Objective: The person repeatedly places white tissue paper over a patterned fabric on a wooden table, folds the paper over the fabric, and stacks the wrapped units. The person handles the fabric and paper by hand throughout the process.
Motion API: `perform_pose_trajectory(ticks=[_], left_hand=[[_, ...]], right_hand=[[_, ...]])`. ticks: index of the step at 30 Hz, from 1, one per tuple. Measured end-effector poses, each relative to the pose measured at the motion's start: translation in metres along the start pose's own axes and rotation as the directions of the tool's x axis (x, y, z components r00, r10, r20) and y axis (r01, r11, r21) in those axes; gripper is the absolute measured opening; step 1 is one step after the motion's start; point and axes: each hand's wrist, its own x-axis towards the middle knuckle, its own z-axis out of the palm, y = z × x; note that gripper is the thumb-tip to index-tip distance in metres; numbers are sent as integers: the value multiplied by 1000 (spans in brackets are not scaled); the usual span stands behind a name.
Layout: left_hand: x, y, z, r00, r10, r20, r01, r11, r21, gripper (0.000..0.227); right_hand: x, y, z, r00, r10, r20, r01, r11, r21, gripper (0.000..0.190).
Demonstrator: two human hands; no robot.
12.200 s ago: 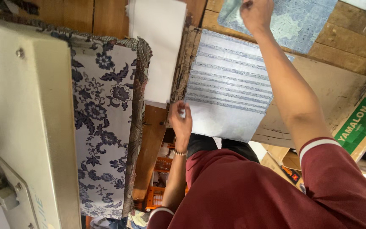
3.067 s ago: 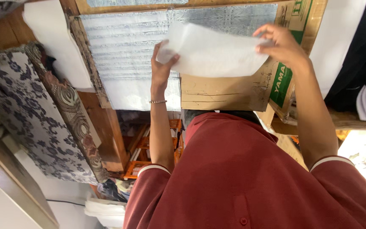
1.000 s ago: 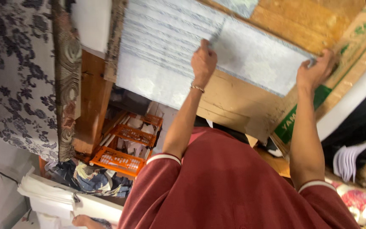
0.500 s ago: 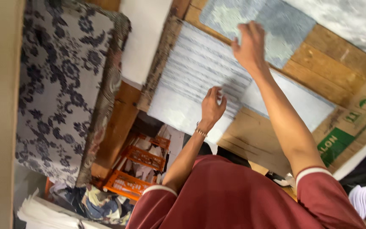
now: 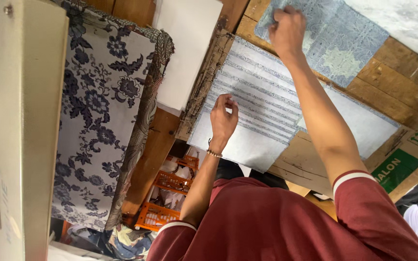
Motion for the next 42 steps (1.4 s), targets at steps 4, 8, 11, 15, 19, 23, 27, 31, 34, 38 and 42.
perform_pose_trajectory(ticks=[4,8,11,15,19,23,27,31,34,38,42], left_hand=[[14,11,-4,1000,-18,22,18,1000,-21,21],[43,35,12,989,147,-16,-147,989,1,26],[79,61,41,968,232,-90,-241,966,-99,38],[139,94,116,964,263,-50,-265,964,-33,48],[158,74,185,987,136,81,-140,989,38,37],[177,46,201,957,286,-48,-273,946,177,30],[179,66,192,834,426,-350,-189,817,545,49],[127,129,215,996,-66,55,43,936,349,65],[62,158,226,865,-264,426,352,925,-141,68],[16,178,258,913,-127,389,322,810,-491,46],[12,188,288,967,-105,230,204,863,-462,69]], right_hand=[[2,2,-18,999,36,19,-40,964,264,12],[-7,0,-44,995,85,-43,-63,924,377,12],[-25,-2,-70,978,164,-128,-97,904,417,9],[-49,0,-103,960,214,-182,-103,871,479,11],[-61,16,-112,926,279,-254,-118,854,507,10],[-86,42,-118,902,315,-297,-75,790,609,13],[-113,61,-143,851,415,-322,-100,731,675,16],[-140,60,-188,849,428,-309,-101,706,701,14],[-161,54,-228,855,393,-337,-97,761,641,13],[-192,43,-276,882,311,-353,-40,797,603,14],[-227,52,-311,851,317,-419,-36,831,555,16]])
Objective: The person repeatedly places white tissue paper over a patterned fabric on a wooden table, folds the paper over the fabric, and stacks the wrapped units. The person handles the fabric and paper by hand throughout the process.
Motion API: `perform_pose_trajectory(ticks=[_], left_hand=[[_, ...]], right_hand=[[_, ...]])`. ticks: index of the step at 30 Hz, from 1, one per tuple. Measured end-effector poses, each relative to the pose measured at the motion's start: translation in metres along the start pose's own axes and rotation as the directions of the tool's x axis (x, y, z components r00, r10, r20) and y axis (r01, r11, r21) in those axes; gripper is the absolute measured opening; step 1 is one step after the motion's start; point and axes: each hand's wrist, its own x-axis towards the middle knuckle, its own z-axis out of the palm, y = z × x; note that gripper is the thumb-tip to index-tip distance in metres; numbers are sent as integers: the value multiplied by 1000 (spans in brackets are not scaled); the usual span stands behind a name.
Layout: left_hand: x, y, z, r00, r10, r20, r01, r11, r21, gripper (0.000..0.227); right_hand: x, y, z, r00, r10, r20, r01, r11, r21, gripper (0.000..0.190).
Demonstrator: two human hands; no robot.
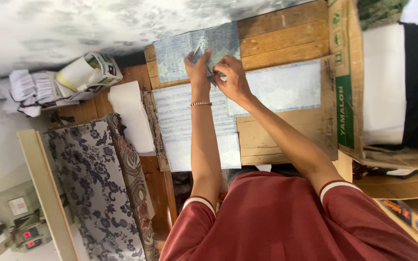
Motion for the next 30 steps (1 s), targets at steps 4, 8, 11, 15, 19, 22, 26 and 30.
perform_pose_trajectory(ticks=[4,8,11,15,19,22,26,30], left_hand=[[-28,9,28,835,546,58,-480,674,562,63],[-89,63,71,833,439,337,-553,652,519,43],[-151,126,103,664,362,655,-733,490,472,24],[-253,195,130,395,275,876,-899,311,308,15],[-333,239,134,282,146,948,-938,251,240,23],[-362,252,124,304,81,949,-936,214,281,26],[-355,254,93,272,102,957,-907,358,220,18],[-313,227,31,677,37,735,-673,435,598,19]], right_hand=[[-13,0,-43,998,62,-8,-62,998,14,17],[-25,-1,-87,992,76,-99,-67,993,94,29],[-14,3,-136,980,27,-199,-27,1000,3,56],[0,-6,-202,988,-96,-121,93,995,-36,92],[10,-23,-239,978,-206,43,206,979,-4,85],[1,-26,-254,961,-215,173,200,975,99,61],[-29,-7,-260,890,-112,442,85,993,82,48],[-79,18,-244,532,297,793,-536,843,44,34]])
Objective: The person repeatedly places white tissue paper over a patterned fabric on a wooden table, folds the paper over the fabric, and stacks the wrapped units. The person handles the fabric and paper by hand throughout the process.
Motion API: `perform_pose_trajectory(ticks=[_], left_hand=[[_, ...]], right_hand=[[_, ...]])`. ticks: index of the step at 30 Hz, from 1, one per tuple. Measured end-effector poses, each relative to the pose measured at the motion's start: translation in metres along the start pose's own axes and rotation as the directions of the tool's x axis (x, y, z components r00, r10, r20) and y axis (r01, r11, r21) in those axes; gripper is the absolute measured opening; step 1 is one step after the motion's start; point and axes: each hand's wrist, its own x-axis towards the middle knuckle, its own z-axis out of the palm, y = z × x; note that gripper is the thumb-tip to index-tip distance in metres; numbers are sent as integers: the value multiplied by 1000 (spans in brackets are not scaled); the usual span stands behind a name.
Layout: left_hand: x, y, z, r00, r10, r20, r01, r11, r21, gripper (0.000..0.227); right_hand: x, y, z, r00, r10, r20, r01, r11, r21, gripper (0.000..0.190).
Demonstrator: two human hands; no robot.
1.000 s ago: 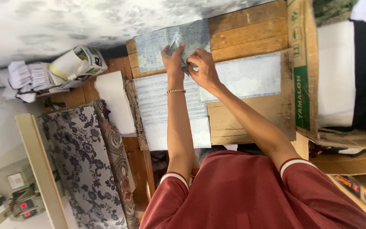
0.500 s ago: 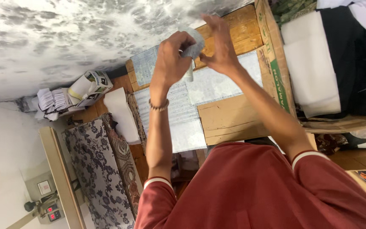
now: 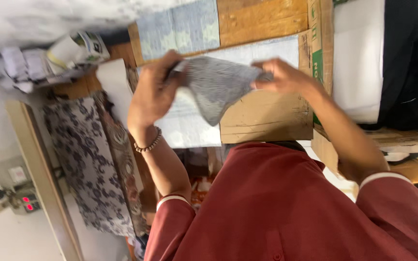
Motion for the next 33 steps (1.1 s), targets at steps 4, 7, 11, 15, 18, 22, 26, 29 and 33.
perform_pose_trajectory(ticks=[4,7,11,15,18,22,26,29,33], left_hand=[[-23,-123,39,953,-263,-154,232,953,-193,42],[-47,-220,101,887,-421,-189,367,892,-263,57],[-75,-321,187,850,-523,-58,453,783,-426,58],[-64,-378,249,830,-557,5,522,773,-361,52],[-31,-397,269,884,-444,-145,345,830,-438,51],[16,-397,261,889,-383,-253,297,900,-320,37],[54,-387,245,856,-422,-298,346,897,-277,28],[74,-387,239,827,-417,-378,371,909,-191,32],[89,-390,238,805,-417,-422,362,909,-208,30]], right_hand=[[-22,63,41,997,11,-81,-18,996,-82,56],[-40,117,60,990,82,-112,-99,984,-150,68],[-49,188,64,974,184,-133,-207,960,-188,62],[-48,224,49,947,244,-207,-289,930,-228,56],[-38,228,29,927,234,-292,-299,933,-201,46],[-13,225,11,872,220,-437,-322,931,-174,39],[5,235,4,805,213,-553,-353,922,-160,26],[14,250,-3,789,78,-610,-267,937,-226,29],[28,262,-13,757,-105,-645,-235,877,-418,24]])
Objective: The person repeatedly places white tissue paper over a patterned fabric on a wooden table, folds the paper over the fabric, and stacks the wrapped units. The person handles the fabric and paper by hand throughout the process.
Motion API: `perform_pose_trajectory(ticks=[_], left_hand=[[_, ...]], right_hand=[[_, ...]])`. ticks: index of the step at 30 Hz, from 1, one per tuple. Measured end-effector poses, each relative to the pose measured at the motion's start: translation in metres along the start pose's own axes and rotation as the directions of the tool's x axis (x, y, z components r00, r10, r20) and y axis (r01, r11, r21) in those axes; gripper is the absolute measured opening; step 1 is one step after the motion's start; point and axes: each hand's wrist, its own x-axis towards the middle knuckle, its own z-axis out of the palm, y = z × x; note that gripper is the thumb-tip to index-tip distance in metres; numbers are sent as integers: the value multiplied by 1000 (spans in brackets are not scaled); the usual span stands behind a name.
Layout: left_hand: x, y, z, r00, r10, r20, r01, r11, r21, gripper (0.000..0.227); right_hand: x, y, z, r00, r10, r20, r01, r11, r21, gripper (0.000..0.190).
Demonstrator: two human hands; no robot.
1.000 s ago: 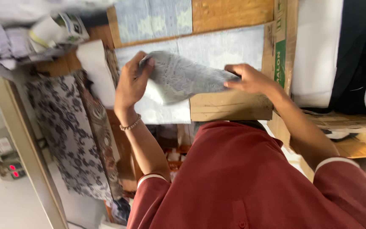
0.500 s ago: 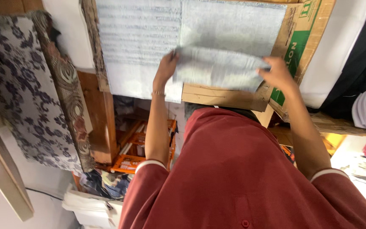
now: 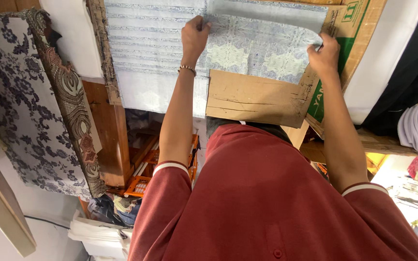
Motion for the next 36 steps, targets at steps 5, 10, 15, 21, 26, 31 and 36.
perform_pose_trajectory(ticks=[5,10,15,21,26,31,36], left_hand=[[8,2,8,1000,1,-28,0,1000,31,29],[12,2,13,997,22,-77,-17,997,71,20],[16,2,15,993,37,-115,-29,997,71,16],[19,-4,20,992,-30,-123,47,989,138,16],[20,-6,23,988,-12,-157,35,989,146,13],[18,-6,21,986,-47,-161,68,990,126,15],[19,-5,21,983,-70,-171,93,987,129,18]], right_hand=[[12,-3,5,970,245,6,-244,965,97,15],[21,-10,11,989,94,-110,-85,993,78,15],[24,-14,18,976,158,-149,-158,987,10,18],[21,-21,20,965,202,-166,-203,979,11,23],[23,-24,18,961,227,-158,-226,974,23,31],[22,-25,22,958,198,-207,-198,980,20,32],[21,-30,23,961,209,-183,-212,977,4,41]])
